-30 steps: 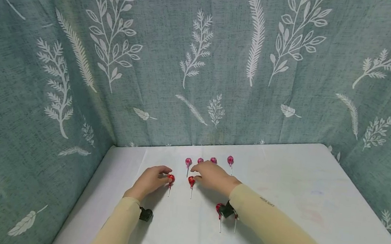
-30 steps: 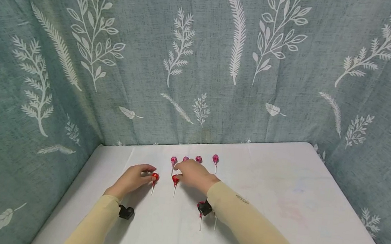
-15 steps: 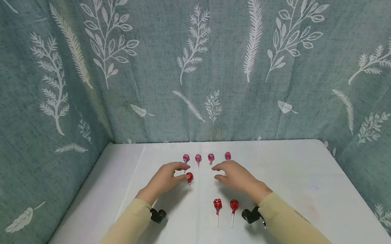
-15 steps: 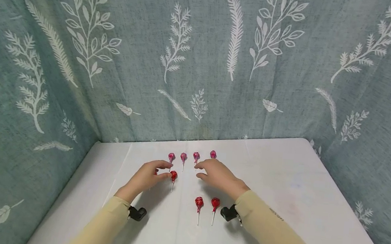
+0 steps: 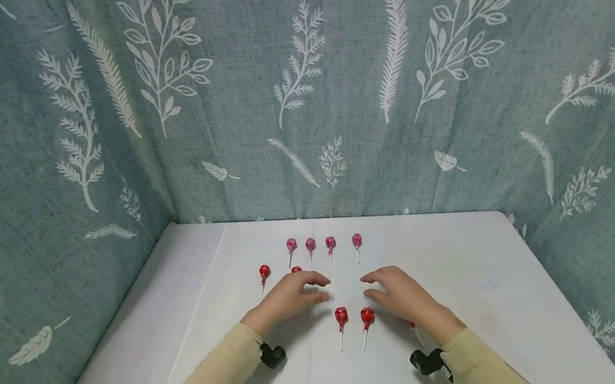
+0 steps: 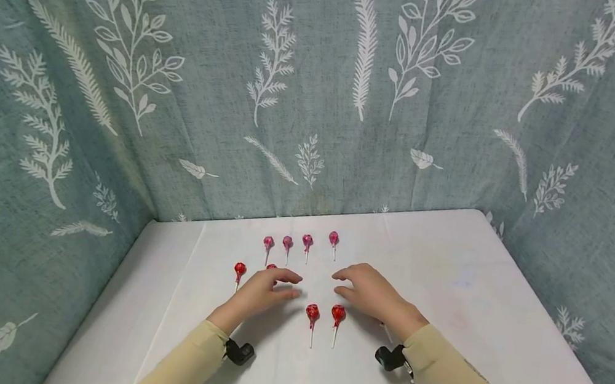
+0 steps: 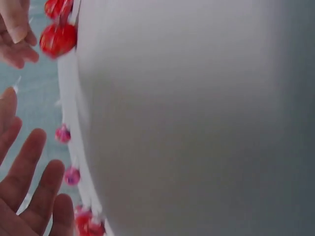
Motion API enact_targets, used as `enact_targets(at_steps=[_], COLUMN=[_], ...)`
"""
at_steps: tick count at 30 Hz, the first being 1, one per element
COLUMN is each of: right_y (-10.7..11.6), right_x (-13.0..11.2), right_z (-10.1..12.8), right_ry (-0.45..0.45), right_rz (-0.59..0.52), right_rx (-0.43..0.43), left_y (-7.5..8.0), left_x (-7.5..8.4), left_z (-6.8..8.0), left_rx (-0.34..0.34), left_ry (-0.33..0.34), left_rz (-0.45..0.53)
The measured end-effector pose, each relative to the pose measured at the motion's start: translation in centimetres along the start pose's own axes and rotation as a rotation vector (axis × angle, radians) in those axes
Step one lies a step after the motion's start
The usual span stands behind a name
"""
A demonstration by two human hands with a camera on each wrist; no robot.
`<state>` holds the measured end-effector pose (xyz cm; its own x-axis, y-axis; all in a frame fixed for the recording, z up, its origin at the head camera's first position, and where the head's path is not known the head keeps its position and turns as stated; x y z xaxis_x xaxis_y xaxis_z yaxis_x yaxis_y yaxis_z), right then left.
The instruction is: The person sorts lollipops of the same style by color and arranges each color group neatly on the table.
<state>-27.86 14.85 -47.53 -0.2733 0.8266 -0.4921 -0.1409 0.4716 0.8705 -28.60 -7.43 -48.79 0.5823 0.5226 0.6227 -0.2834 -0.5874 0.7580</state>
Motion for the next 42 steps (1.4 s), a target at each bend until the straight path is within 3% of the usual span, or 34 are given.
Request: enact_targets(at_steps=[7, 21, 29, 35, 42], right_y=[0.2, -1.1, -2.1, -2.6, -2.5], right_x=[0.3, -0.2, 0.2, 0.5, 0.6], right_z=[1.4, 2.6, 2.6, 2.7, 2.9], right_ry=[0.026, 0.105, 0.077, 0.040, 0.055], right_rz=[-0.009, 0.011, 0.032, 0.025, 0.016], right_rx=[0.006, 0.005, -0.016, -0.032, -0.037], left_y=[-1.2, -2.5, -3.0, -2.9, -1.7], left_x=[0.8, 2.1, 2.4, 2.3, 1.8], left_z=[-0.5, -1.4, -1.2, -1.4, -2.0], left_rx=[-0.037, -0.160, -0.190, -0.192, -0.176], left_ry=[0.005, -0.097, -0.108, -0.113, -0.071], left_rz=[0.010, -0.087, -0.091, -0.112, -0.136])
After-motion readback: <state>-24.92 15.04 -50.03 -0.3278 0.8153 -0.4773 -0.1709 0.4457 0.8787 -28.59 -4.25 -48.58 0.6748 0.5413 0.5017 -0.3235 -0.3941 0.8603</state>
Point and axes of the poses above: each hand's wrist, its own z-axis away from the middle knuckle, its own y-axis out of the back of the hand, x = y × z, the point moved 6 cm from there along -z, towards the middle knuckle, and after that the axes turned 15 degrees about -y, right-handed, at the moved point
